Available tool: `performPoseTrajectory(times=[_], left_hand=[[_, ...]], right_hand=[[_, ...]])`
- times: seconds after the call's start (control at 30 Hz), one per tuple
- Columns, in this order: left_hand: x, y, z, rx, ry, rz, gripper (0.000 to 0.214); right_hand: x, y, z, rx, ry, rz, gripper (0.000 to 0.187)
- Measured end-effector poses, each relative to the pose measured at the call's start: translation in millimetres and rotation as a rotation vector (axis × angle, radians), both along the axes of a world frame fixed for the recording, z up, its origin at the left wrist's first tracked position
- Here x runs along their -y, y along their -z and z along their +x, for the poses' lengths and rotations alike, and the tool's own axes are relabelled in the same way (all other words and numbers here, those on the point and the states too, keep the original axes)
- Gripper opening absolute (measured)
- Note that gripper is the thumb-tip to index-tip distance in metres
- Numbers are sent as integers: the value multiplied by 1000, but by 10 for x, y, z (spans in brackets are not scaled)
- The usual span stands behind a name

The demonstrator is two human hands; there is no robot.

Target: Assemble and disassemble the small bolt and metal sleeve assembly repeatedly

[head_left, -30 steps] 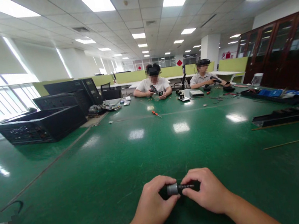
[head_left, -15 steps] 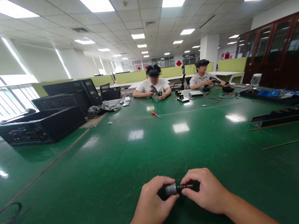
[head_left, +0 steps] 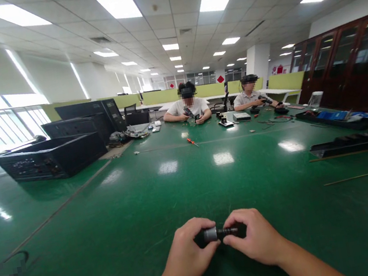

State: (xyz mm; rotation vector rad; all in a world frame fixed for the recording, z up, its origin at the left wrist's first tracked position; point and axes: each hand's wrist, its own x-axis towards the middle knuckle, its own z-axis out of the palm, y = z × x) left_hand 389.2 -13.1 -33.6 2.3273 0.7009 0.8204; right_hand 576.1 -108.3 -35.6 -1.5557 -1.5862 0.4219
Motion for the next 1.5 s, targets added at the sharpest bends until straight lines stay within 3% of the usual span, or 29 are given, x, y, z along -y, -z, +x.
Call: performPoseTrajectory(times=[1.5], left_hand=[[-52,-34,-26,27,-41,65,27]], right_hand=[[-11,13,72,47,4,50,2]])
